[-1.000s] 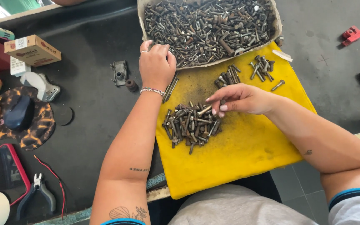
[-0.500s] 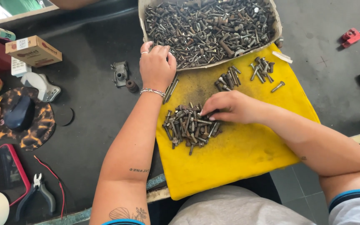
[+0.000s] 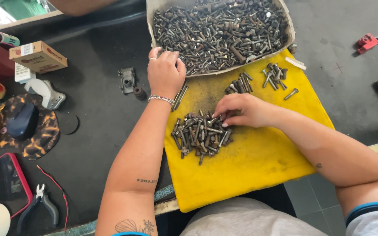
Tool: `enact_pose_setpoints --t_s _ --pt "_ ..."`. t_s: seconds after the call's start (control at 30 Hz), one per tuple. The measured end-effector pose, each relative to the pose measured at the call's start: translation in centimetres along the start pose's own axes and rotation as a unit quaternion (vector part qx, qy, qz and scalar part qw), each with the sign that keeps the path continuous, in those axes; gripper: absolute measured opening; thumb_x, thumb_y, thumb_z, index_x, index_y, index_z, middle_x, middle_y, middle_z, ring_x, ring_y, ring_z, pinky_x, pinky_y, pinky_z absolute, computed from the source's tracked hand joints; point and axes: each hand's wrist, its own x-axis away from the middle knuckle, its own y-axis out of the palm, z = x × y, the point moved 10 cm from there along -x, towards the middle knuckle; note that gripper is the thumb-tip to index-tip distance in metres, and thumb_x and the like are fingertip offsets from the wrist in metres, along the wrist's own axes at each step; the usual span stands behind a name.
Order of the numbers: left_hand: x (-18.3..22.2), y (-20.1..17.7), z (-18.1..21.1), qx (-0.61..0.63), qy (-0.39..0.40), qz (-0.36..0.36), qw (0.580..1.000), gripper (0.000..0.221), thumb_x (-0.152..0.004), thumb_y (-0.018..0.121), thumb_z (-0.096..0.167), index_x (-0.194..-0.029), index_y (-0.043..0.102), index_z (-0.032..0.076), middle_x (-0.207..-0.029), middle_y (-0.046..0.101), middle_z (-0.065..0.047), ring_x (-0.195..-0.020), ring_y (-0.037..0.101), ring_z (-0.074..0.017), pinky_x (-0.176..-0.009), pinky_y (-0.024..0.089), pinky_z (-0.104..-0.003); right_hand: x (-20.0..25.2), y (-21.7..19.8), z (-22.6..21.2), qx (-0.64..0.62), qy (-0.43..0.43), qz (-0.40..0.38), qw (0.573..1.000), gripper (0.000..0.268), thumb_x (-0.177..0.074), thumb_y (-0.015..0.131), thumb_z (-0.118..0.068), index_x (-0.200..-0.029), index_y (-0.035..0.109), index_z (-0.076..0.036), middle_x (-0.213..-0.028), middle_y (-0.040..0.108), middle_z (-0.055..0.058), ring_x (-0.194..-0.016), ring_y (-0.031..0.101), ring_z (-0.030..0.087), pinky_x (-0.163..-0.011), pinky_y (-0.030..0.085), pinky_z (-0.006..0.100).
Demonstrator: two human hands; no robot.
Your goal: Sorting various types of screws and bolts from a large metal container onto a yellow work mat.
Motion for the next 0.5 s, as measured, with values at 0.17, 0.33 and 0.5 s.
enact_pose_setpoints --t_s 0.17,0.33,0.5 --pt "0.0 0.6 -0.3 0.003 -0.006 0.009 1.0 0.027 -0.092 0.058 0.021 -0.105 0.079 0.01 -0.089 0.076 -0.008 -0.101 0.073 -0.0236 -0.117 0.035 -0.039 -0.2 0.0 -0.8 -0.005 0.014 -0.007 1.0 0.027 -0.085 0.08 -0.006 -0.112 0.076 -0.002 -0.105 0.073 0.018 -0.084 0.076 0.024 -0.073 0.065 0.035" --pt "0.4 0.9 -0.5 -0.016 -0.013 0.013 1.0 0.028 -0.09 0.06 0.022 -0.107 0.079 0.013 -0.092 0.076 -0.006 -0.11 0.068 -0.0245 -0.114 0.038 -0.04 0.1 -1.0 0.1 0.06 -0.002 0.025 0.998 0.024 -0.088 0.078 -0.01 -0.111 0.076 -0.003 -0.104 0.074 0.016 -0.085 0.076 0.027 -0.071 0.063 0.037" --pt "-0.1 0.2 -0.1 -0.002 -0.006 0.017 1.0 0.027 -0.09 0.059 0.021 -0.105 0.079 0.012 -0.089 0.076 -0.007 -0.103 0.071 -0.0234 -0.116 0.037 -0.038 0.7 -2.0 0.9 0.135 -0.056 0.089 0.985 0.016 -0.091 0.078 -0.015 -0.104 0.077 -0.007 -0.101 0.075 0.013 -0.093 0.074 0.034 -0.079 0.06 0.045"
